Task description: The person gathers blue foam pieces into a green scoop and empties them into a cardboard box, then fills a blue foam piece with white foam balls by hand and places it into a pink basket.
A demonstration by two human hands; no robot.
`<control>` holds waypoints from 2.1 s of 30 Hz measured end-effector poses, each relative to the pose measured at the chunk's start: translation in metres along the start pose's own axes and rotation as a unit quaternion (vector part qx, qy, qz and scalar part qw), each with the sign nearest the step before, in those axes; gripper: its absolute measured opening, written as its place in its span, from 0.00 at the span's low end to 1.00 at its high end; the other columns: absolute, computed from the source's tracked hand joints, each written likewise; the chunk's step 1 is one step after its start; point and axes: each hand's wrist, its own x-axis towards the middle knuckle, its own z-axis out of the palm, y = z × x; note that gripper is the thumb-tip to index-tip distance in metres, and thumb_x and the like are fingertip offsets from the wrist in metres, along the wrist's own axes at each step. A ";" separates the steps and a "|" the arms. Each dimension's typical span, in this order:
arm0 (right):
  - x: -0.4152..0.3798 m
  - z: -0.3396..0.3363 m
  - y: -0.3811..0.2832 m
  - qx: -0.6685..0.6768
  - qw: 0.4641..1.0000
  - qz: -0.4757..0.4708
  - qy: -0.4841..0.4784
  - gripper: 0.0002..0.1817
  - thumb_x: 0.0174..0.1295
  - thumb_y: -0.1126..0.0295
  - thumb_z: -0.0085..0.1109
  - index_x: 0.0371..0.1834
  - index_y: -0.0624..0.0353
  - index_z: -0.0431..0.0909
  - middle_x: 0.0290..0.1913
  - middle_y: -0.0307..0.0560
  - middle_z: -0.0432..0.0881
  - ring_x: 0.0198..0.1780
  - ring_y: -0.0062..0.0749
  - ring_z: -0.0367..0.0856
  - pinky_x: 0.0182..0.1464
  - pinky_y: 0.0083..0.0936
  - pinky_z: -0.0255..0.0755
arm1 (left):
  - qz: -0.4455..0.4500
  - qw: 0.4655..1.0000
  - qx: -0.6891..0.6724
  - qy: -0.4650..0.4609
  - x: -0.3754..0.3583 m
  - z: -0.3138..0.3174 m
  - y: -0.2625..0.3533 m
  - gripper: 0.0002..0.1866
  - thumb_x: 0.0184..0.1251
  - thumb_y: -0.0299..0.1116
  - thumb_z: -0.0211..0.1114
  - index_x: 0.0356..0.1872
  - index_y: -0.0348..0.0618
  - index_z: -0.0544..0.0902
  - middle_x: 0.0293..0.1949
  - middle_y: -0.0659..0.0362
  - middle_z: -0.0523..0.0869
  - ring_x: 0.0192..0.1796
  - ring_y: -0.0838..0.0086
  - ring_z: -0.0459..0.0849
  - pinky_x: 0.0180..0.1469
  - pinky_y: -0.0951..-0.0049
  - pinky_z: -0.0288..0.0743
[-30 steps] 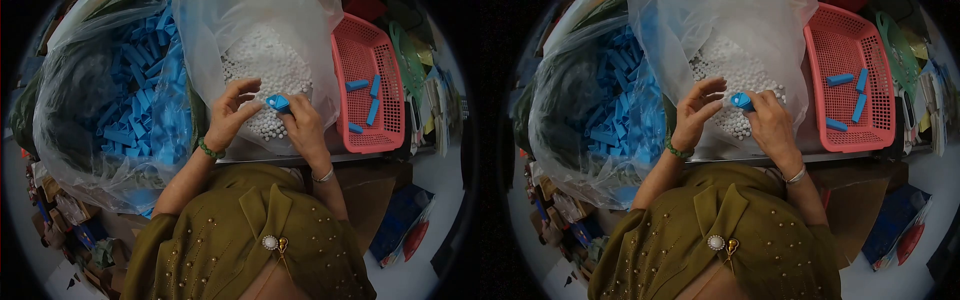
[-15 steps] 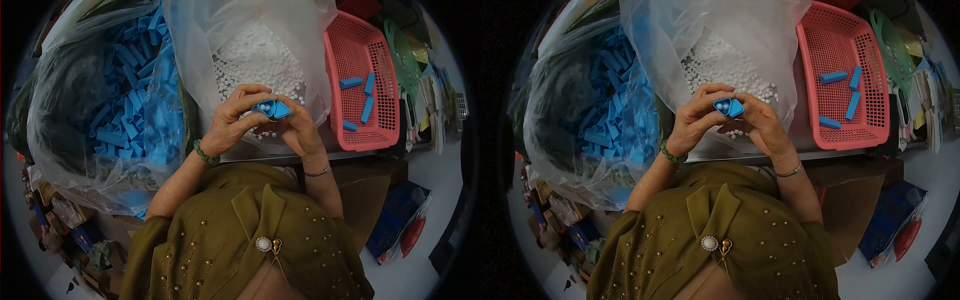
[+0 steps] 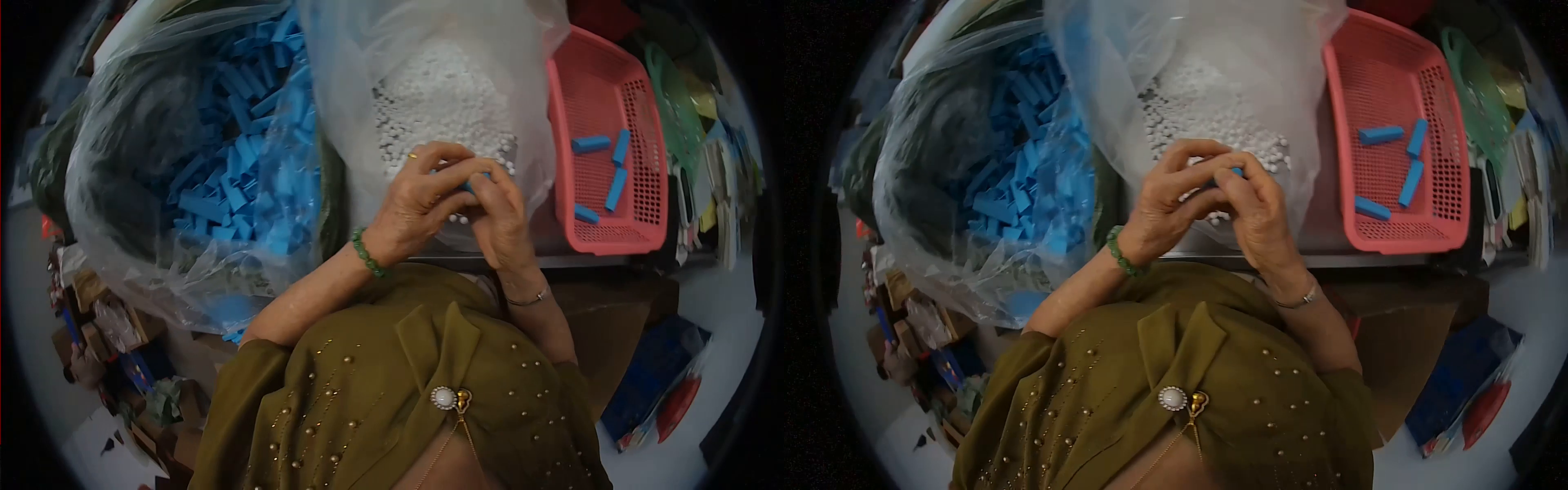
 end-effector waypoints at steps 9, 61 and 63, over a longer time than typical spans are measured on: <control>-0.042 -0.026 -0.077 -0.076 0.965 -0.251 -0.010 0.28 0.72 0.50 0.38 0.54 0.68 0.70 0.46 0.55 0.78 0.33 0.29 0.79 0.30 0.20 0.75 | 0.074 0.960 0.200 0.181 -0.015 -0.114 0.025 0.19 0.57 0.22 0.65 0.52 0.43 0.81 0.46 0.53 0.81 0.44 0.64 0.81 0.47 0.69 0.76; -0.002 -0.053 0.014 -0.401 0.901 -0.111 0.123 0.11 0.57 0.73 0.63 0.41 0.63 0.76 0.28 0.36 0.74 0.24 0.14 0.67 0.25 0.16 0.62 | 0.034 0.898 0.439 0.010 0.008 0.022 -0.091 0.16 0.58 0.40 0.67 0.38 0.40 0.74 0.30 0.56 0.74 0.28 0.67 0.76 0.27 0.70 0.69; -0.002 -0.048 0.009 -0.416 0.894 -0.118 0.116 0.12 0.55 0.73 0.65 0.39 0.64 0.75 0.30 0.41 0.72 0.23 0.18 0.67 0.24 0.20 0.62 | -0.039 0.947 0.314 0.053 0.018 0.015 -0.089 0.14 0.61 0.39 0.67 0.36 0.40 0.73 0.27 0.58 0.73 0.25 0.70 0.75 0.24 0.71 0.68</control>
